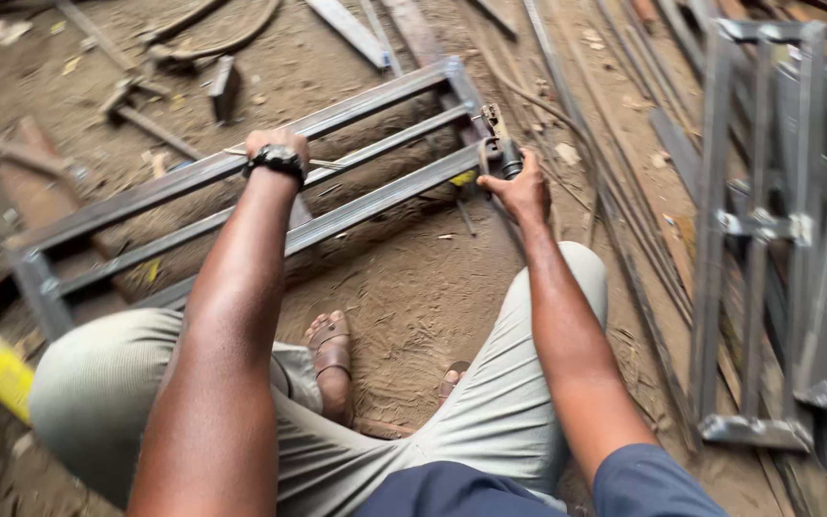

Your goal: The person welds a rectangular metal frame using a handheld welding torch. They sit on the ground, hold the frame steady with one hand, and apply welds along the joints and crossbars with the other hand.

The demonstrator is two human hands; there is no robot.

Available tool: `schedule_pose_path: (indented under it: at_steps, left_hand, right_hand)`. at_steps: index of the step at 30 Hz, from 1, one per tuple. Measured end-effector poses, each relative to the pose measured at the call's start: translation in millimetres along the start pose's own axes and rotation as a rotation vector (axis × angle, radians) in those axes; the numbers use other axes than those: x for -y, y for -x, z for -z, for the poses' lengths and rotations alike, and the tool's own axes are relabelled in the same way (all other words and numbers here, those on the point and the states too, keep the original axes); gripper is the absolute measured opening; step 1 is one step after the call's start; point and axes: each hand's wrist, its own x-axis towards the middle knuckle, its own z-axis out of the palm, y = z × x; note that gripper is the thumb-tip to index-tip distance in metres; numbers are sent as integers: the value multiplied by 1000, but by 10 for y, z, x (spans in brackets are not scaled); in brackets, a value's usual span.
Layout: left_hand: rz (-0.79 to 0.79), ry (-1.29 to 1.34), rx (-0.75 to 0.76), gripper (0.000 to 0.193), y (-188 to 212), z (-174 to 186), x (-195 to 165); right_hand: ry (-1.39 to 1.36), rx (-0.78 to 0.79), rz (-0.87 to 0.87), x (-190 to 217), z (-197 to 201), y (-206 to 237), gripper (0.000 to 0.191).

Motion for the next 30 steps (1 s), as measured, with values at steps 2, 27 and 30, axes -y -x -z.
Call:
schedule_pose_path:
  at_steps: [2, 27, 30]
  left_hand:
    - [39, 28, -56, 25, 200, -28, 190]
    - [216, 247, -45, 26, 2153, 597, 2521]
    - [185, 392, 30, 24, 2233, 551, 2630]
  right_hand:
    - [-2, 59, 47, 121, -31, 101, 102]
    - [324, 183, 502, 1094, 178, 1459, 110]
    - [392, 191, 538, 1329, 149, 1505, 102]
